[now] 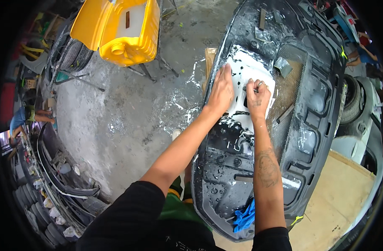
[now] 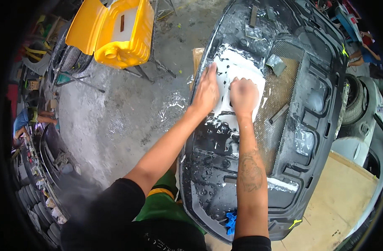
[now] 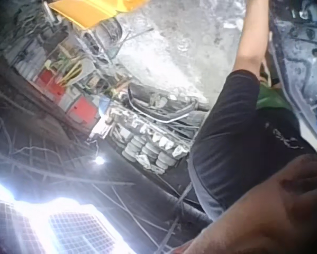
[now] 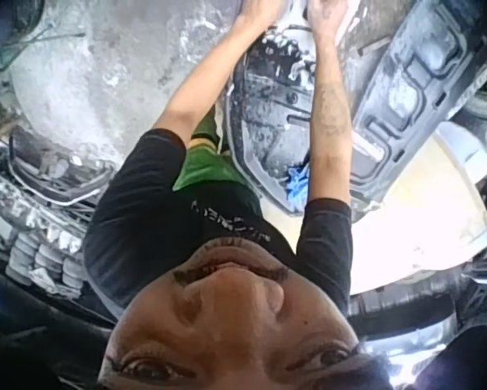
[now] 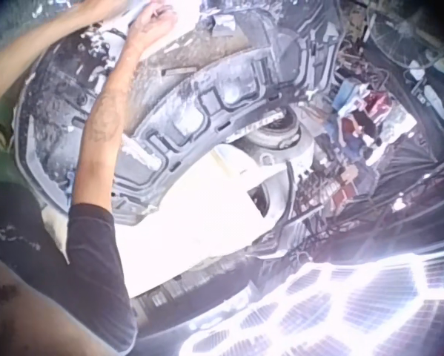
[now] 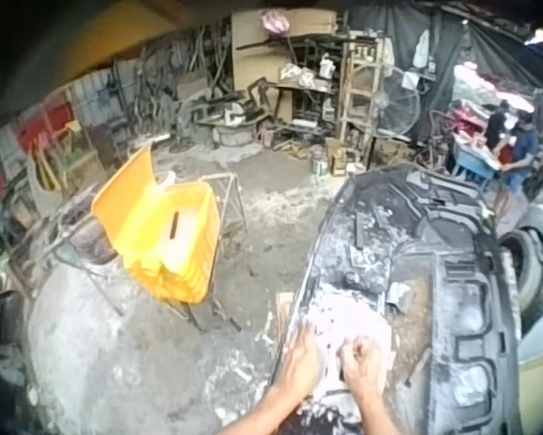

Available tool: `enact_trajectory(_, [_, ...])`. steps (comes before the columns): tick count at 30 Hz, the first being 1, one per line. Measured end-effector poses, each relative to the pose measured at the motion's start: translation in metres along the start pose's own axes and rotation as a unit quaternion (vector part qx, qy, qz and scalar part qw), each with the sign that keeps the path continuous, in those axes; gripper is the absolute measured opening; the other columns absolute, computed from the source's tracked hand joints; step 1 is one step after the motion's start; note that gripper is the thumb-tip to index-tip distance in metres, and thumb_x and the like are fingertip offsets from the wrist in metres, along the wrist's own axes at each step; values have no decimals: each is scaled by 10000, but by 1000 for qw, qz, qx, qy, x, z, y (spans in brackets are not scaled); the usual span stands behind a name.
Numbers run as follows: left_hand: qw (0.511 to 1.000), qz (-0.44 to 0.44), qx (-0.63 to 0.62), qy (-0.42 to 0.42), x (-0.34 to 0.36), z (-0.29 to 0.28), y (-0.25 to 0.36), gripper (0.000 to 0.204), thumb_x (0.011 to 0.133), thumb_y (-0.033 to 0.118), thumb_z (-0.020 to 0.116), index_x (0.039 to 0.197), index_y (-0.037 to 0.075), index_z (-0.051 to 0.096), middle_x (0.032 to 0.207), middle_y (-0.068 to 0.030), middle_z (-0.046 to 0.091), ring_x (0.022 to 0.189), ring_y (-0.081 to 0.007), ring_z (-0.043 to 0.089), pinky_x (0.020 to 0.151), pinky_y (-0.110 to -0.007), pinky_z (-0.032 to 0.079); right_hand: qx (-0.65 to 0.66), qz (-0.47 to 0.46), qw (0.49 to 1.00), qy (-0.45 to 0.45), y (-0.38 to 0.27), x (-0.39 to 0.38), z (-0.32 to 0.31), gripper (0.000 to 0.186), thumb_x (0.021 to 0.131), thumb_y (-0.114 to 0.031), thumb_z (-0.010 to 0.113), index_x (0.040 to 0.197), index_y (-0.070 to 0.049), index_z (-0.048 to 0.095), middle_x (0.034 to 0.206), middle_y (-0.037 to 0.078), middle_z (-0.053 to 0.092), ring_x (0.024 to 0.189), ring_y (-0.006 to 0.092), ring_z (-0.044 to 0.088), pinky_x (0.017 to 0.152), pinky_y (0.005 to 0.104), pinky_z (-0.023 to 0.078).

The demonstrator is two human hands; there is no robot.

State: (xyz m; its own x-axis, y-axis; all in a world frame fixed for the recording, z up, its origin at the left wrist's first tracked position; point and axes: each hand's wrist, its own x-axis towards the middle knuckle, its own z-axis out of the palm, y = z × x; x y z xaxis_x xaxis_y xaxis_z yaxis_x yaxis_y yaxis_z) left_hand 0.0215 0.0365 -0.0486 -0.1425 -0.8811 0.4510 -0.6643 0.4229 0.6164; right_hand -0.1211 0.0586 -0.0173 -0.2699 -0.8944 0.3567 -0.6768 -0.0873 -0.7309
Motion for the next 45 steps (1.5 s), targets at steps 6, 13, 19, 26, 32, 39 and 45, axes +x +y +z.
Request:
enact_trajectory(6, [999,-13,-44,-24,-17,-1,0,585,846,-99,493,1412,-211,402,1371,-427,526,1322,-532,510,1199,-506,362,2,-14,1000,14,2,-6,1,345,882,-122,701,638,-5,487,630,151,530,597,356,486,660,445,389])
enact_trajectory(13, [993,-50,-90,-65,22,1,-10,585,876,-95,455,1444,-206,370,1425,-418,489,1377,-522,463,1206,-513,341,2,9,1000,-2,-3,-3,-1,323,857,-88,704,639,-13,477,624,136,523,589,315,456,659,430,383])
enact_trajectory(19, [997,10,-79,1,39,12,-21,555,909,-78,436,1461,-137,411,1402,-389,527,1339,-526,494,1188,-506,368,31,35,999,3,-9,-4,3,338,846,-76,705,633,-15,449,615,121,511,586,282,427,654,416,377])
enact_trajectory(26, [995,-11,-88,-41,7,0,-11,573,876,-103,450,1437,-207,396,1387,-410,531,1329,-516,523,1187,-510,378,16,38,999,-3,-8,-1,-3,339,829,-47,692,630,-26,418,599,110,465,587,280,418,683,397,386])
enact_trajectory(32, [986,-60,-149,43,90,-12,-38,432,1026,103,539,1409,-97,530,1463,-290,543,1320,-423,564,1115,-451,446,9,29,1000,-1,-17,1,4,339,833,-35,689,628,-34,418,587,110,459,575,289,422,673,397,380])
enact_trajectory(39, [984,-4,-163,-69,16,-6,-21,373,1034,102,555,1334,-115,597,1467,-274,549,1397,-411,507,1143,-488,414,-18,12,1000,4,-7,-1,-3,336,829,-9,687,631,-42,417,582,92,462,575,274,432,669,393,375])
enact_trajectory(45, [984,-5,-168,-56,46,6,-27,371,1031,92,548,1322,-133,596,1456,-289,551,1398,-430,498,1162,-499,387,-13,37,999,0,-11,1,3,342,820,-5,685,627,-51,407,592,91,469,594,279,428,667,400,375])
